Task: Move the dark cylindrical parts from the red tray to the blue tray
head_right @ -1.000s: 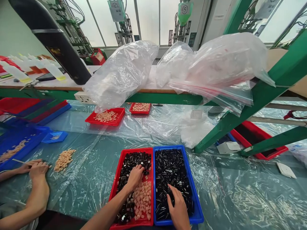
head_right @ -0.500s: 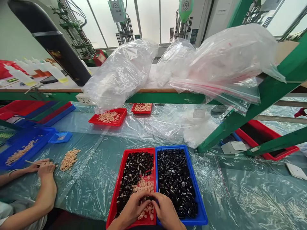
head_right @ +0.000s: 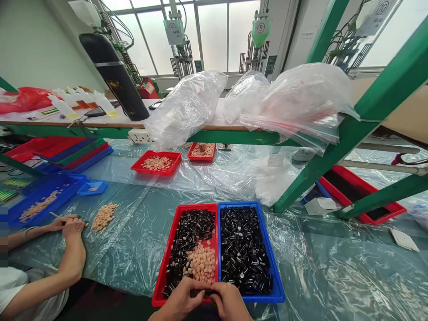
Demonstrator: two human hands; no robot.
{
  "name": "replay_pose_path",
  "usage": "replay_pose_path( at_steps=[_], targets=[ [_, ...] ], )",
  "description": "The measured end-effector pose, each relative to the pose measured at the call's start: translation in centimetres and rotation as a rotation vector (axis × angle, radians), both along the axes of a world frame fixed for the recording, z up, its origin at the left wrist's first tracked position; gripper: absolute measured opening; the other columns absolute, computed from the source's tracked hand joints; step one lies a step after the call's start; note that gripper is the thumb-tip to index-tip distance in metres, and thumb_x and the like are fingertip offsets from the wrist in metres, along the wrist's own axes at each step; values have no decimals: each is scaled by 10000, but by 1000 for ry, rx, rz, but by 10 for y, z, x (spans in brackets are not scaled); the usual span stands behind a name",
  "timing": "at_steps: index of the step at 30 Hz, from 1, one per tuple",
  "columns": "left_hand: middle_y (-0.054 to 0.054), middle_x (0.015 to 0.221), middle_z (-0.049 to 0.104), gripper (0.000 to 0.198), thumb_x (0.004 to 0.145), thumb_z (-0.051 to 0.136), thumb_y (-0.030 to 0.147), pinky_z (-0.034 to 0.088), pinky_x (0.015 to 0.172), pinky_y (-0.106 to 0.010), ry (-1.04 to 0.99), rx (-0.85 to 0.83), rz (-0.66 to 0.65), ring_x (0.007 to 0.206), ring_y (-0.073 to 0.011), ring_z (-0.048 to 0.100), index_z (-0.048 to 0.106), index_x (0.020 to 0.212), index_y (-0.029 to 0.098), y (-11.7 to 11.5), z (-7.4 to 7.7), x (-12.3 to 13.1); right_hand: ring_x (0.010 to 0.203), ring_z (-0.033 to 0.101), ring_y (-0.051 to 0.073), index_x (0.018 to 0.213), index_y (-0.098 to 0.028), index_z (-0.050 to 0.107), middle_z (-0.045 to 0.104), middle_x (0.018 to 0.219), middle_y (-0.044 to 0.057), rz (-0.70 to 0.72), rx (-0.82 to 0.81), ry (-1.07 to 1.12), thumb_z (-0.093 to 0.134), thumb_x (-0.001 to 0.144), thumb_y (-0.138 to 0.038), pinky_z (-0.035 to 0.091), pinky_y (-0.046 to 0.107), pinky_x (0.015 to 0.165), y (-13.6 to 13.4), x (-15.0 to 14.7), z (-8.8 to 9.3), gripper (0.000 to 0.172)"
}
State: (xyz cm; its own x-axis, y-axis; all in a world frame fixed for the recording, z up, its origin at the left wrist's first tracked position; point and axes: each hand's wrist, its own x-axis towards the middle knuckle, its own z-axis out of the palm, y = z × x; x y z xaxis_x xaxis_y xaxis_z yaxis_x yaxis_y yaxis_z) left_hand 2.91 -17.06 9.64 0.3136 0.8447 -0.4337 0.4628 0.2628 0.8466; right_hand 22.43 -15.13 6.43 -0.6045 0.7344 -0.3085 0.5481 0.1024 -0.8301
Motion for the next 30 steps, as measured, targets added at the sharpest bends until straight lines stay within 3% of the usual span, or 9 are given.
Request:
replay_pose_path(
  at_steps=[4, 9, 17, 25, 30],
  targets=[
    [7, 626, 654, 402, 740, 478, 174, 350, 548, -198, -83, -77, -4, 552, -106, 458, 793, 986, 123, -4, 6, -4, 937, 689, 211, 1091, -256, 740, 757, 1021, 51, 51, 20, 23, 449, 905, -205, 461, 257, 829, -8, 4, 17, 350],
    [-28, 632, 710, 362, 685, 554, 206, 430, 574, -216, -217, -186, 169, 575, -134, 570, 797, 925, 86, -6, 9, 2, 933, 693, 191, 1083, -259, 742, 761, 1012, 46, 47, 117, -19, 462, 920, -204, 470, 245, 829, -9, 7, 23, 328],
    [-88, 762, 771, 407, 708, 587, 371, 576, 722, -327, -292, -237, 431, 703, -213, 723, 769, 938, 89, -8, -18, 23, 958, 704, 213, 1157, -263, 720, 752, 1077, 51, -58, 113, -29, 466, 909, -200, 498, 296, 846, -2, 11, 7, 361],
    [-144, 837, 776, 540, 741, 593, 560, 608, 756, -407, -323, -251, 435, 773, -275, 753, 733, 933, 75, -5, -26, 24, 978, 705, 222, 1103, -233, 745, 751, 1083, 51, -127, 55, 23, 449, 924, -269, 514, 323, 894, 0, 13, 15, 348],
    [-158, 906, 769, 534, 861, 488, 507, 605, 746, -361, -171, -148, 394, 790, -241, 746, 716, 1018, 50, 5, -31, 3, 901, 709, 220, 1110, -219, 732, 758, 1027, 61, -210, 47, -33, 397, 955, -323, 536, 317, 835, 1, 13, 11, 384]
  ],
)
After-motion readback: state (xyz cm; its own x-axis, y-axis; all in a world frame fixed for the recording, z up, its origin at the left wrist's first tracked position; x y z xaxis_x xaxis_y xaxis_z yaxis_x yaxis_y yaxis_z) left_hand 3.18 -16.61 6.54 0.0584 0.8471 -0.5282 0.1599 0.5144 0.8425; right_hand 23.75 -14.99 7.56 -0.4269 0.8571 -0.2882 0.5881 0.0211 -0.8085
